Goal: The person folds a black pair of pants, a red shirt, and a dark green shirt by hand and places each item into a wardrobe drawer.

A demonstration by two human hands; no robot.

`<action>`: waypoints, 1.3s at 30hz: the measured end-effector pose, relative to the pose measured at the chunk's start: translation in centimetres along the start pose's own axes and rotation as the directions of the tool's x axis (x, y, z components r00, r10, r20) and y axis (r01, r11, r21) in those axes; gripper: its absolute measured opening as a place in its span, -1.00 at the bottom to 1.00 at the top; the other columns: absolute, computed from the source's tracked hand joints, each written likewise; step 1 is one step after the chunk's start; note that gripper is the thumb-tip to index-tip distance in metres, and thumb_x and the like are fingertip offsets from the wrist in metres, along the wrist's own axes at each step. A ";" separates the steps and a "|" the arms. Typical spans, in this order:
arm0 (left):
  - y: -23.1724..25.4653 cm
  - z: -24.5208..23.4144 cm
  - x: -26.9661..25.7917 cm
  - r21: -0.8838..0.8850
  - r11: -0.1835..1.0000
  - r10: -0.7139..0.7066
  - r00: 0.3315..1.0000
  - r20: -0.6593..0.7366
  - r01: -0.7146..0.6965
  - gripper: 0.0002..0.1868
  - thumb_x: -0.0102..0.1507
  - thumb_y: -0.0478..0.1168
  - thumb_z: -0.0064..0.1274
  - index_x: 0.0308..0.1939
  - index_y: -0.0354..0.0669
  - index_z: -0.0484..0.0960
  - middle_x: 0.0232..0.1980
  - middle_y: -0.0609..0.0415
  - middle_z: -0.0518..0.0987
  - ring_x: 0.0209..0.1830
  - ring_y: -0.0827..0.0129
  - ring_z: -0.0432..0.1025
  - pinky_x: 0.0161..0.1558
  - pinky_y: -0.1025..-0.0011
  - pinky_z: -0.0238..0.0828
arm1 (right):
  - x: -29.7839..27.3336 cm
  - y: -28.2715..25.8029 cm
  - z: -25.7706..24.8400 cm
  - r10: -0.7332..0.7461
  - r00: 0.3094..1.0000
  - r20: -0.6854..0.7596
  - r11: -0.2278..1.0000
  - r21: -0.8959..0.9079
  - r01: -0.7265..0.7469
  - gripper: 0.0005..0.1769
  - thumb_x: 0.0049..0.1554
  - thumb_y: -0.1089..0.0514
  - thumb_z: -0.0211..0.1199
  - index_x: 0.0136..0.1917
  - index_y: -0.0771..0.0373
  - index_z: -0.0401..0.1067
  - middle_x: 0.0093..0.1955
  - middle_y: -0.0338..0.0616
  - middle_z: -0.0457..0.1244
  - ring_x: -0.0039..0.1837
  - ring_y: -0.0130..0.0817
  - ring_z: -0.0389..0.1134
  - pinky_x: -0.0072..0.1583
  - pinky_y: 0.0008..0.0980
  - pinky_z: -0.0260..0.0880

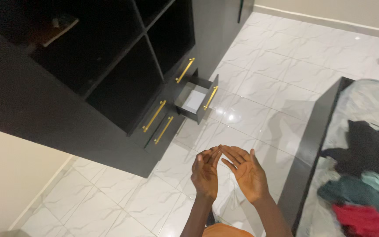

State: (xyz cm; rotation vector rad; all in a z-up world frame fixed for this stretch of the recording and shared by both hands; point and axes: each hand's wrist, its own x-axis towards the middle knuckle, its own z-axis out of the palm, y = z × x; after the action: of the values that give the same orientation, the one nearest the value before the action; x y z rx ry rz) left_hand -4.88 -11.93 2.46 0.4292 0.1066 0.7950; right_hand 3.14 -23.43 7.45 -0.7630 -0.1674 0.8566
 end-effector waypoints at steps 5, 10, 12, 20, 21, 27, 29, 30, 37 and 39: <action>-2.2 1.4 -5.9 -0.005 1.000 0.000 1.000 -0.016 0.000 -0.64 0.44 -0.10 -0.05 0.05 -0.38 0.58 0.14 -0.21 0.60 0.36 -0.13 0.38 0.53 -0.06 0.12 | -5.9 -1.3 -1.7 -0.028 0.998 0.064 0.998 -0.062 0.032 -0.20 0.30 -0.34 -0.13 0.38 0.44 0.26 0.52 0.24 0.15 0.61 -0.05 0.07 0.57 -0.04 -0.01; -3.8 2.5 -11.8 -0.006 1.000 -0.018 0.998 -0.059 0.018 -0.64 0.40 -0.08 -0.03 0.03 -0.36 0.58 0.13 -0.20 0.60 0.36 -0.07 0.38 0.52 -0.01 0.13 | -11.3 -1.9 -3.7 0.000 0.999 0.050 0.992 -0.127 0.006 -0.18 0.27 -0.35 -0.08 0.37 0.46 0.29 0.49 0.22 0.18 0.60 -0.07 0.09 0.56 -0.02 0.01; -4.2 2.7 -13.2 -0.009 1.000 -0.017 0.997 -0.074 0.017 -0.64 0.39 -0.08 -0.01 0.02 -0.36 0.58 0.13 -0.20 0.59 0.36 -0.05 0.38 0.52 0.00 0.13 | -12.5 -1.8 -4.1 0.003 0.998 0.061 0.992 -0.125 0.005 -0.17 0.27 -0.35 -0.07 0.36 0.47 0.30 0.49 0.22 0.19 0.59 -0.07 0.10 0.56 -0.03 0.02; -3.7 3.4 -17.4 0.008 1.000 0.004 0.993 -0.118 -0.003 -0.62 0.39 -0.05 -0.03 0.01 -0.36 0.58 0.13 -0.20 0.58 0.35 -0.03 0.38 0.51 0.04 0.14 | -16.2 -1.7 -4.1 0.036 0.996 0.078 0.992 -0.123 -0.027 -0.16 0.25 -0.35 -0.01 0.36 0.48 0.30 0.47 0.23 0.20 0.59 -0.07 0.11 0.55 -0.01 0.04; -3.6 3.5 -17.7 0.010 1.000 0.011 0.995 -0.100 -0.010 -0.63 0.40 -0.06 -0.03 0.02 -0.35 0.57 0.14 -0.20 0.58 0.36 -0.02 0.38 0.52 0.04 0.14 | -16.4 -1.7 -4.0 0.028 0.996 0.086 0.992 -0.125 -0.017 -0.17 0.25 -0.35 -0.01 0.36 0.48 0.30 0.47 0.24 0.20 0.59 -0.07 0.11 0.55 0.00 0.03; -2.5 3.9 -19.8 0.027 0.999 0.030 0.997 -0.072 -0.028 -0.61 0.41 -0.04 -0.04 0.03 -0.36 0.57 0.14 -0.20 0.57 0.37 -0.03 0.38 0.53 0.02 0.12 | -18.6 -1.4 -3.1 0.044 0.995 0.086 0.989 -0.148 -0.030 -0.17 0.24 -0.36 -0.04 0.36 0.45 0.32 0.47 0.22 0.20 0.58 -0.08 0.12 0.56 -0.02 0.04; -2.1 4.0 -20.8 0.036 0.999 0.040 0.998 -0.048 -0.039 -0.62 0.40 -0.05 -0.04 0.04 -0.35 0.57 0.15 -0.19 0.57 0.38 -0.03 0.38 0.54 0.03 0.12 | -19.7 -1.1 -2.7 0.028 0.994 0.108 0.990 -0.144 -0.013 -0.17 0.25 -0.36 -0.05 0.36 0.45 0.32 0.47 0.23 0.20 0.60 -0.09 0.11 0.55 -0.01 0.04; -1.9 4.0 -21.0 0.026 0.999 0.038 0.998 -0.044 -0.037 -0.62 0.41 -0.05 -0.04 0.04 -0.35 0.56 0.15 -0.19 0.57 0.37 -0.03 0.38 0.53 0.02 0.12 | -20.1 -0.9 -2.6 0.021 0.993 0.119 0.990 -0.141 -0.004 -0.17 0.25 -0.36 -0.05 0.36 0.46 0.32 0.47 0.23 0.20 0.60 -0.10 0.10 0.55 -0.01 0.04; 0.2 3.5 -26.7 0.019 1.000 0.023 0.999 -0.035 -0.023 -0.61 0.41 -0.04 -0.04 0.06 -0.35 0.56 0.15 -0.21 0.57 0.35 -0.04 0.38 0.53 0.01 0.11 | -25.7 1.7 -1.7 -0.003 0.995 0.099 0.997 -0.079 0.011 -0.21 0.29 -0.33 -0.08 0.36 0.45 0.29 0.50 0.27 0.17 0.62 -0.05 0.07 0.57 0.01 0.02; 0.7 3.3 -28.8 0.021 0.999 0.026 0.999 -0.020 -0.026 -0.61 0.42 -0.04 -0.04 0.07 -0.36 0.56 0.16 -0.22 0.56 0.36 -0.05 0.37 0.53 0.00 0.11 | -27.8 2.5 -1.7 -0.019 0.991 0.129 0.998 -0.060 0.027 -0.22 0.30 -0.31 -0.08 0.36 0.46 0.27 0.52 0.28 0.15 0.63 -0.04 0.05 0.56 0.03 0.01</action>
State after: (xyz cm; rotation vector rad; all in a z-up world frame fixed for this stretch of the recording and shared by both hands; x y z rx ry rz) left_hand -24.70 -33.05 3.87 0.4430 0.1288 0.8245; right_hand -16.01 -43.70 9.00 -0.7622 -0.3177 0.8824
